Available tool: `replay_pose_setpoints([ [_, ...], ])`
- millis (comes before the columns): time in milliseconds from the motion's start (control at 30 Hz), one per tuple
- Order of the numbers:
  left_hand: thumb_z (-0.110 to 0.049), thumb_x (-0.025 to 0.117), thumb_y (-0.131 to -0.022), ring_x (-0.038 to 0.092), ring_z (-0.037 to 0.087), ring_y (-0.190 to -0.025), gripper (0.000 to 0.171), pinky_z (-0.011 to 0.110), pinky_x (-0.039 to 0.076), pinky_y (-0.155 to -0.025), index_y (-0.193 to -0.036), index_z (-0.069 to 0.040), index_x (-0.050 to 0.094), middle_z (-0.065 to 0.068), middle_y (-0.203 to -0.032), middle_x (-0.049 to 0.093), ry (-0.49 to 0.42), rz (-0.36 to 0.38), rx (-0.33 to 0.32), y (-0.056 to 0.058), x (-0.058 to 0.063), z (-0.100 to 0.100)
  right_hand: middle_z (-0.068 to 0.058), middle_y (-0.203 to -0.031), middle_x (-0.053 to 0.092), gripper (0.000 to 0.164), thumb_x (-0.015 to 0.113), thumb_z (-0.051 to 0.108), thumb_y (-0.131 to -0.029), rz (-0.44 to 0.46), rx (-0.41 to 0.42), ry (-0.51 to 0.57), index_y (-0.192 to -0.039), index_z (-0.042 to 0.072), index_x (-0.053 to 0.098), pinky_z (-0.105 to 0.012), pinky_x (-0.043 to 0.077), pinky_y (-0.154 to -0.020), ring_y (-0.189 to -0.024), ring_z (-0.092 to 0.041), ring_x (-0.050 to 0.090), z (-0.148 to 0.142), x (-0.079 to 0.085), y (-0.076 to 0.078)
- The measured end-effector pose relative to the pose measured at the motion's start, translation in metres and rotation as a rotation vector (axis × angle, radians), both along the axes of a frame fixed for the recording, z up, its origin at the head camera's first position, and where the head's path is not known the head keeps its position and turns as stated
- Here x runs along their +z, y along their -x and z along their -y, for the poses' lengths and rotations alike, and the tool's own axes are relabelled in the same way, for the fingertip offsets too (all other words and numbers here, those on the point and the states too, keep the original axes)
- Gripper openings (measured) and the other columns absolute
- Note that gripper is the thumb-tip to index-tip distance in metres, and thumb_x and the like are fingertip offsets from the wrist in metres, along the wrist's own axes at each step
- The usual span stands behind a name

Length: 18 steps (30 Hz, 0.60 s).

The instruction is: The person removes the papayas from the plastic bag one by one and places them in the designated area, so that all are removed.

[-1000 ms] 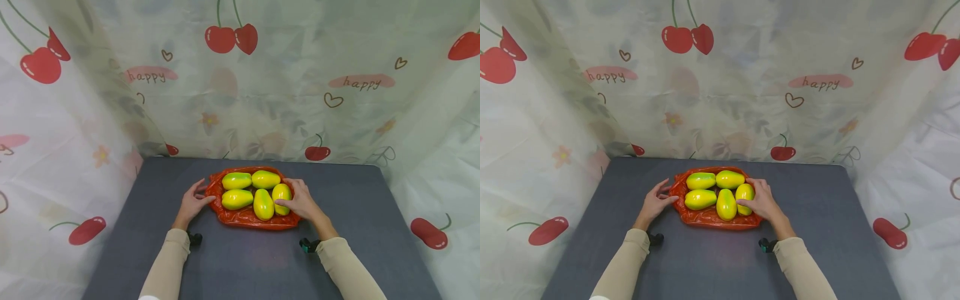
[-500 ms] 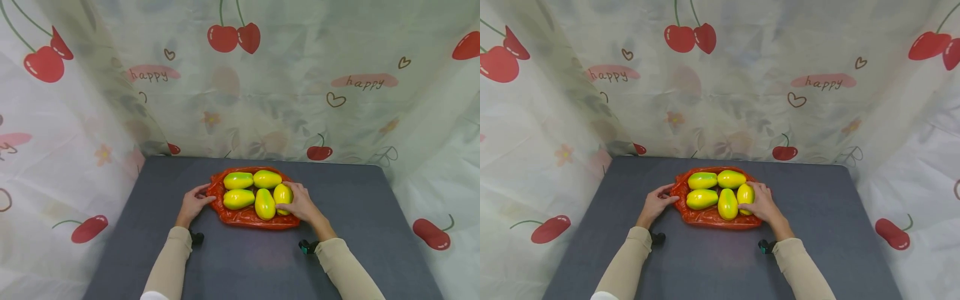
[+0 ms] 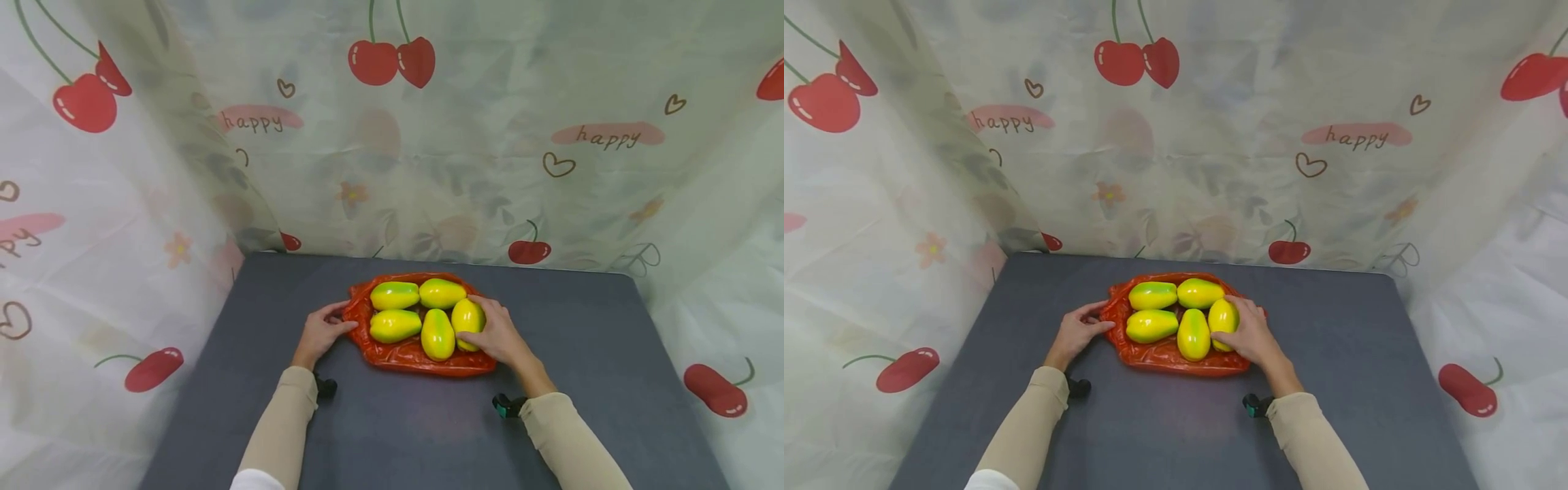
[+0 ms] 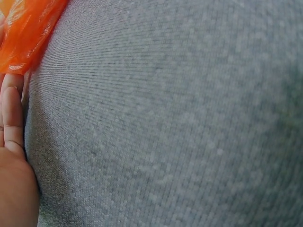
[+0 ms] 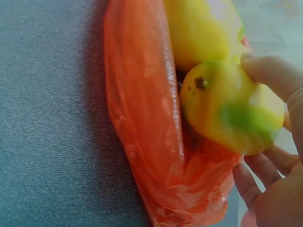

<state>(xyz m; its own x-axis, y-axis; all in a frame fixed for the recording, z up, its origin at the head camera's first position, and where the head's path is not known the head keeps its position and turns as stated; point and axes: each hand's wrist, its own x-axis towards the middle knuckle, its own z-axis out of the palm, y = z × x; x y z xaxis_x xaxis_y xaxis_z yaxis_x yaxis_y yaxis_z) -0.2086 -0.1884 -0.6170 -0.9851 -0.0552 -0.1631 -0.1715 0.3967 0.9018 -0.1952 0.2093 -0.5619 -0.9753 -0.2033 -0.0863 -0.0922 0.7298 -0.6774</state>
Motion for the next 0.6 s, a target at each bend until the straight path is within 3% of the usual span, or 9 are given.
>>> replay_pose_setpoints([
  [233,-0.039,0.086,-0.082,0.063,0.021,-0.092,0.056,0.026,0.051,-0.078,-0.134,-0.028,0.068,0.006,-0.12,0.071,0.023,0.0,0.0,0.0,0.001,-0.002,-0.018,-0.154,0.043,0.089,0.084,0.04,-0.083,-0.004,-0.032,0.137,-0.155,0.014,0.039,-0.06,0.044,-0.109,-0.131,-0.038,0.047,-0.006,0.006,0.001],
  [600,-0.038,0.085,-0.083,0.062,0.022,-0.094,0.055,0.026,0.051,-0.079,-0.134,-0.028,0.068,0.006,-0.123,0.071,0.0,0.021,0.009,0.0,0.002,0.0,-0.017,-0.145,0.053,0.087,0.084,0.037,-0.085,0.034,-0.026,0.283,-0.156,0.019,0.038,-0.049,0.055,-0.095,-0.125,-0.038,0.056,-0.011,0.016,0.001],
])
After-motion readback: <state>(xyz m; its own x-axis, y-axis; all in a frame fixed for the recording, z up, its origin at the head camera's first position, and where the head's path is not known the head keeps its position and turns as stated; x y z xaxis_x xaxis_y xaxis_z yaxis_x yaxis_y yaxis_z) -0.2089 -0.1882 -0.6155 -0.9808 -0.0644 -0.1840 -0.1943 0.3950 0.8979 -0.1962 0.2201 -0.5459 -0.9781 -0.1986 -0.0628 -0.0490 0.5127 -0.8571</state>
